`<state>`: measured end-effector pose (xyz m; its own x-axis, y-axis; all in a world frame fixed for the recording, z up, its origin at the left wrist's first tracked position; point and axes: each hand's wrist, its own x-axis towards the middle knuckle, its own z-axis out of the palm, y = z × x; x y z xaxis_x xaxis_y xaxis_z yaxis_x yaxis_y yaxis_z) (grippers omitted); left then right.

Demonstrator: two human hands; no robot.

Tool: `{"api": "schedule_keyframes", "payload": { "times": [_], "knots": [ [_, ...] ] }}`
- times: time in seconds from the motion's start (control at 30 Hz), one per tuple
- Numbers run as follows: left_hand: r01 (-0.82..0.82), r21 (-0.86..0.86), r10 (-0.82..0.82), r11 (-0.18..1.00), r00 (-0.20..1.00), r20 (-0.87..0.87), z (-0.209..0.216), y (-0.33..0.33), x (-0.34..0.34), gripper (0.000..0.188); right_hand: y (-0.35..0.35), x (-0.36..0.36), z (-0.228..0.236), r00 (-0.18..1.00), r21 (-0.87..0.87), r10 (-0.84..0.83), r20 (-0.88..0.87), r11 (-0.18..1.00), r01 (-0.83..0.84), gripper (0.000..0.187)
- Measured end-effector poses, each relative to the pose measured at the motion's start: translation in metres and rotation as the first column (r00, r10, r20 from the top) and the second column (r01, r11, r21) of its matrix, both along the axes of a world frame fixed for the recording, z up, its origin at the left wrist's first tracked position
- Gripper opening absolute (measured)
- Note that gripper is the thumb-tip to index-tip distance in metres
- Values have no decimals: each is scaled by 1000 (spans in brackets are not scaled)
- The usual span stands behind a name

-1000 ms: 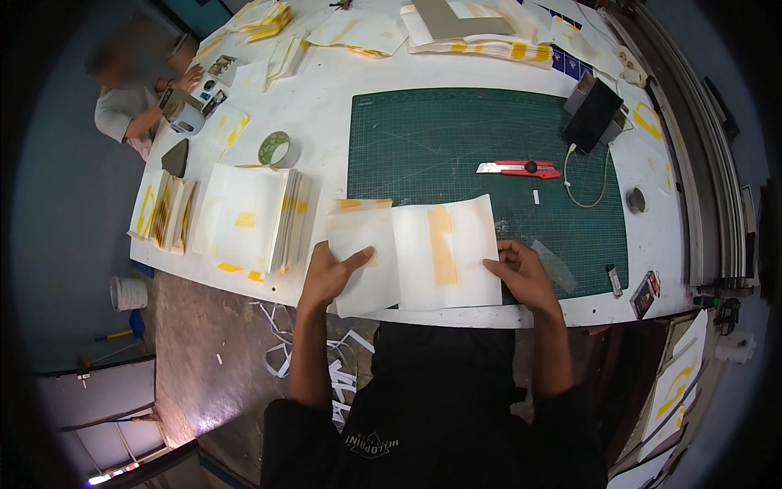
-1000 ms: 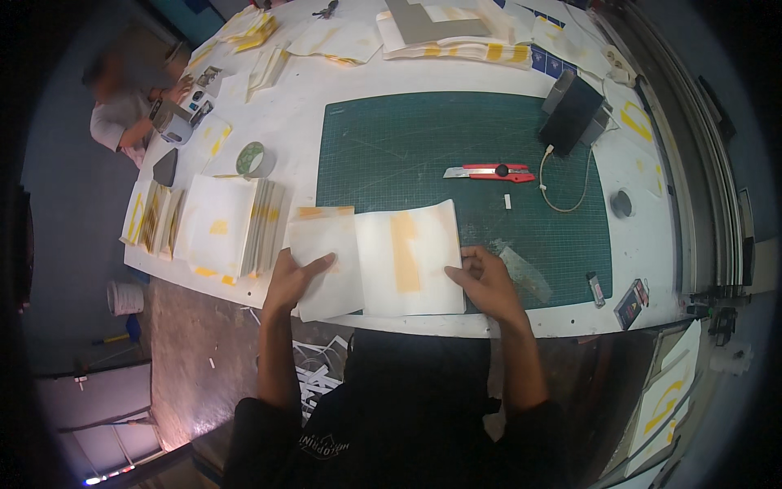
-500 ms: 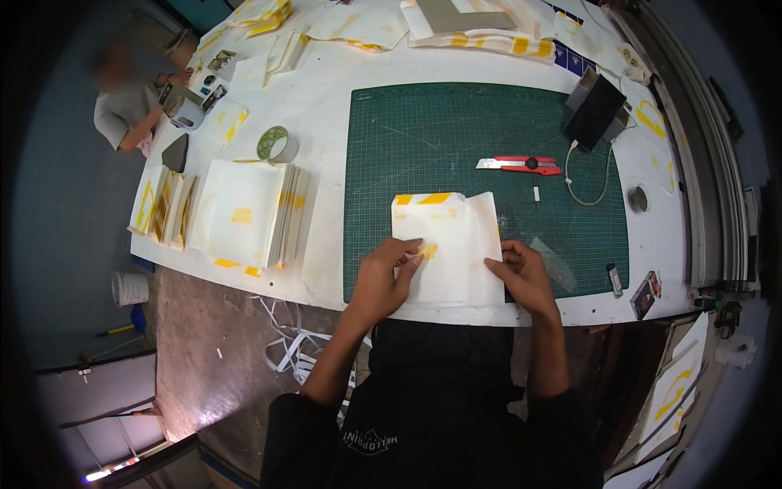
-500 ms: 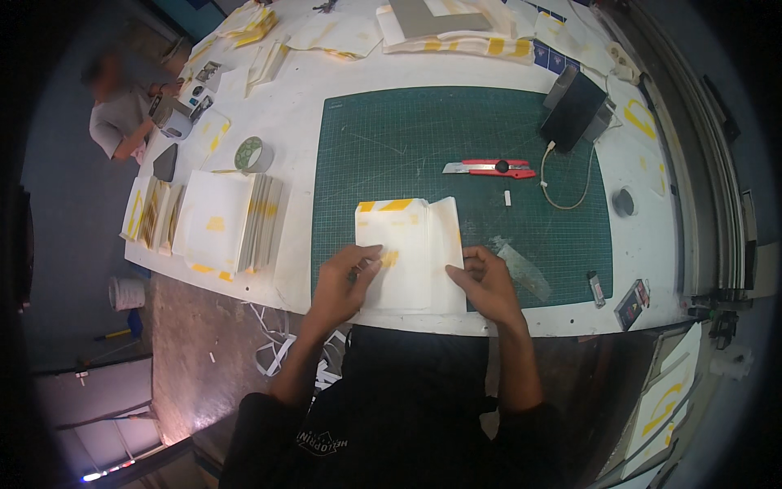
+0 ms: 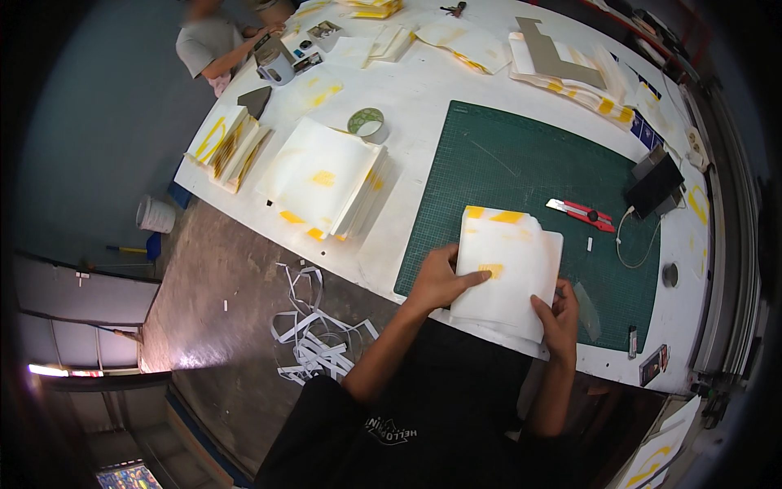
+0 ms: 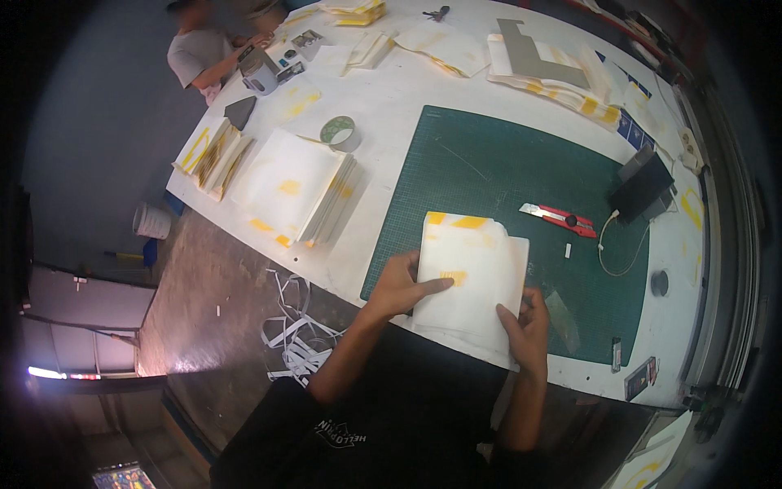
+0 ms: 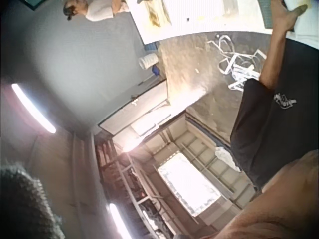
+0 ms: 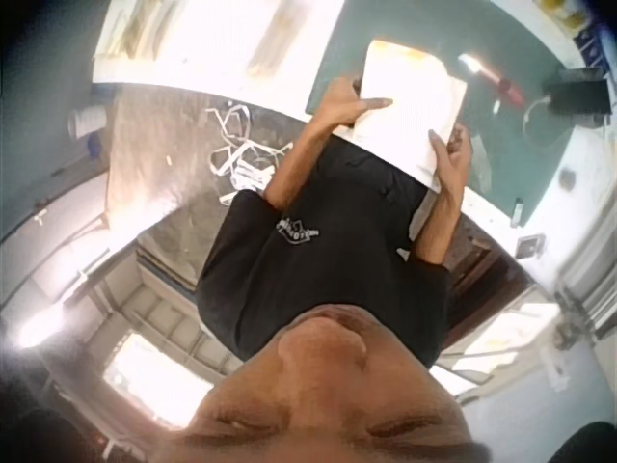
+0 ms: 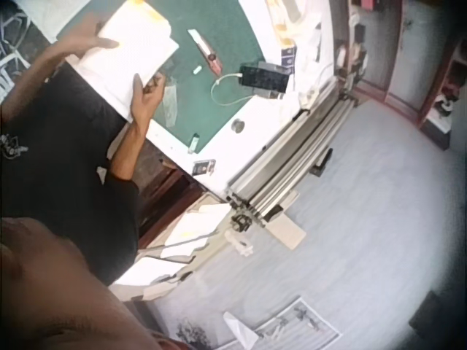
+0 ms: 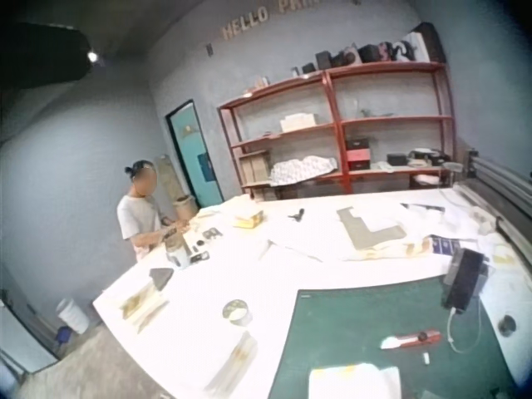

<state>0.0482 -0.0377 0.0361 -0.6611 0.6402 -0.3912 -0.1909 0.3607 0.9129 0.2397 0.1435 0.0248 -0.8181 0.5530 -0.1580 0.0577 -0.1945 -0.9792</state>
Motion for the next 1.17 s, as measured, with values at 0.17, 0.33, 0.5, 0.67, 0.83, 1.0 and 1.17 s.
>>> {"api": "schedule_keyframes", "payload": {
  "times": [0.17,0.33,0.5,0.67,0.83,1.0,1.17],
  "knots": [
    [-21,241,24,970,1000,-10,6,-10,8,51,-3,8,7,998,-31,-19,-67,999,17,41],
    [-48,280,32,959,998,61,38,-38,-5,45,-24,-8,13,988,-190,45,-146,979,-73,64],
    [-25,160,27,987,1000,-11,94,-85,-58,43,-56,-56,34,953,-497,182,-244,820,-284,65],
    [-102,-114,45,988,906,-420,152,-141,-163,62,-104,-166,95,883,-398,382,-272,791,-465,54],
    [-66,-195,-6,979,936,-351,186,-167,-266,69,-130,-272,115,857,-366,459,-234,775,-515,55],
    [-171,-432,-24,885,912,-410,143,-177,-308,96,-131,-283,91,886,-123,456,81,887,-445,56],
    [-172,-498,-30,850,928,-371,102,-185,-314,104,-98,-222,12,919,100,331,-213,943,-316,71]
  ]
}}
